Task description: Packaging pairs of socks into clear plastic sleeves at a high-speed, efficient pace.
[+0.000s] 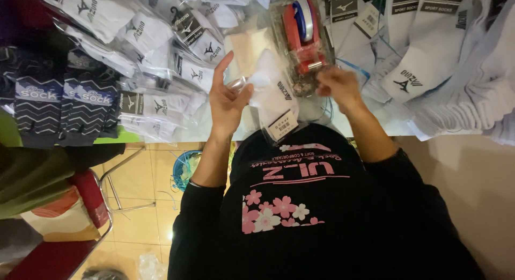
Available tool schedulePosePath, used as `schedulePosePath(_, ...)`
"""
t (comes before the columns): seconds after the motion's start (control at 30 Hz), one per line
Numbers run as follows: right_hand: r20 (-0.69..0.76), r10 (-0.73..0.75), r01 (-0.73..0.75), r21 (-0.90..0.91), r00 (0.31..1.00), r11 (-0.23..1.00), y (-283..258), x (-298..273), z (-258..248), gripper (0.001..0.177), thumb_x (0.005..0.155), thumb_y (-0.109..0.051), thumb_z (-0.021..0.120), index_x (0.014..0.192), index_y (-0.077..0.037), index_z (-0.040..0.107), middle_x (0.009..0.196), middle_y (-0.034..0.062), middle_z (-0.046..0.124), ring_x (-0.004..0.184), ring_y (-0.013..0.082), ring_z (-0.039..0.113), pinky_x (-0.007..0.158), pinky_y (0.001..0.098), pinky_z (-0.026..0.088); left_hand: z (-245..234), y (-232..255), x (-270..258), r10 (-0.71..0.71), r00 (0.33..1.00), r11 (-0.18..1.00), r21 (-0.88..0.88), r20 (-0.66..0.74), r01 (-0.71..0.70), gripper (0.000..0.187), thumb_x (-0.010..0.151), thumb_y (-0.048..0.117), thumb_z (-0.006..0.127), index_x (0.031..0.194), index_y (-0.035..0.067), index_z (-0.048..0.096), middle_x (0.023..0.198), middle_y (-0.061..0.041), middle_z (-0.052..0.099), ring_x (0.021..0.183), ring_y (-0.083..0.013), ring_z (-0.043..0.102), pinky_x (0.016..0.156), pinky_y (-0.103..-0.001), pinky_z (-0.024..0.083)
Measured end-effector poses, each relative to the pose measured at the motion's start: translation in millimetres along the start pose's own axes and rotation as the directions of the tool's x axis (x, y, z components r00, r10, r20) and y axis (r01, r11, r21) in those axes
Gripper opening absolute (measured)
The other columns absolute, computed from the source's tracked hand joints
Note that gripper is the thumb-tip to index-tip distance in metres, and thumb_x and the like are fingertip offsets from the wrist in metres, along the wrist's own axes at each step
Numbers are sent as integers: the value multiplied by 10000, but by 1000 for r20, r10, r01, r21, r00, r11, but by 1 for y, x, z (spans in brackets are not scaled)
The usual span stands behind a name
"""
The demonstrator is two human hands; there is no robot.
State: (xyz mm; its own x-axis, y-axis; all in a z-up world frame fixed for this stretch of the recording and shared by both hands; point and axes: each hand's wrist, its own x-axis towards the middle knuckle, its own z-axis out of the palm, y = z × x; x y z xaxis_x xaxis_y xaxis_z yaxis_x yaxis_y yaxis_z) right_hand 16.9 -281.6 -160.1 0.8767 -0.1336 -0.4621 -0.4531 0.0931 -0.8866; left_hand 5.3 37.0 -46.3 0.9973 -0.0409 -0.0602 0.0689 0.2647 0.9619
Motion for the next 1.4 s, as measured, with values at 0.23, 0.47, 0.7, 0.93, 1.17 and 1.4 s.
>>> schedulePosePath(0.23, 42, 13, -3, -236, 999, 972, 10, 19, -5, 170, 953, -156, 773, 849, -33, 720, 670, 123, 659, 544, 163, 687, 489, 288, 584, 40, 44, -7, 29, 999, 998, 53, 29, -30, 778, 930, -91, 683, 1594, 169, 372, 866, -100, 733, 695, -90, 685, 876, -303, 637)
schedulePosePath(0.47, 139, 315, -325, 58, 939, 944, 45, -15, 28, 178, 850, -163, 825, 859, -49, 689, 645, 67, 608, 527, 140, 601, 491, 295, 557, 48, 50, -13, 70, 997, 987, 145, 30, -74, 775, 938, -68, 685, 1598, 212, 393, 857, -73, 739, 666, -54, 640, 873, -256, 587)
schedulePosePath(0.7, 216, -408, 400, 84, 887, 913, -115, -113, 50, 303, 969, -40, 728, 1245, 32, 626, 695, 131, 664, 523, 178, 649, 516, 273, 570, 64, 56, -22, 62, 998, 945, 322, -6, -57, 763, 946, -50, 663, 1599, 227, 381, 1027, -136, 808, 596, -18, 573, 580, -143, 511)
schedulePosePath(0.93, 166, -395, 429, -341, 903, 837, -85, -28, 20, 353, 882, -205, 923, 1011, -72, 623, 763, 146, 685, 653, 226, 668, 585, 340, 552, 29, 77, -24, 385, 919, 861, 324, 89, -392, 424, 930, -53, 696, 1303, 148, 697, 1490, -211, 562, 550, -88, 602, 587, -208, 544)
schedulePosePath(1.17, -98, 5, -97, -990, 995, -99, -13, 132, -52, 248, 933, 28, 538, 1057, 31, 753, 1016, 228, 757, 901, 385, 704, 726, 451, 572, -2, 94, -13, 787, 616, 347, 836, -13, -426, 672, 1125, 147, 710, 1634, 191, 273, 1679, -48, 382, 1609, -280, 411, 1428, -529, 365)
schedulePosePath(1.4, -266, -477, 114, -770, 838, 628, 33, 130, -56, 408, 933, -223, 791, 1111, 17, 512, 1038, 225, 593, 951, 424, 611, 767, 522, 472, 2, 55, -20, 601, 795, 501, 814, -82, -295, 336, 1014, 32, 628, 1340, 95, 573, 1504, -150, 507, 1423, -328, 478, 1205, -521, 412)
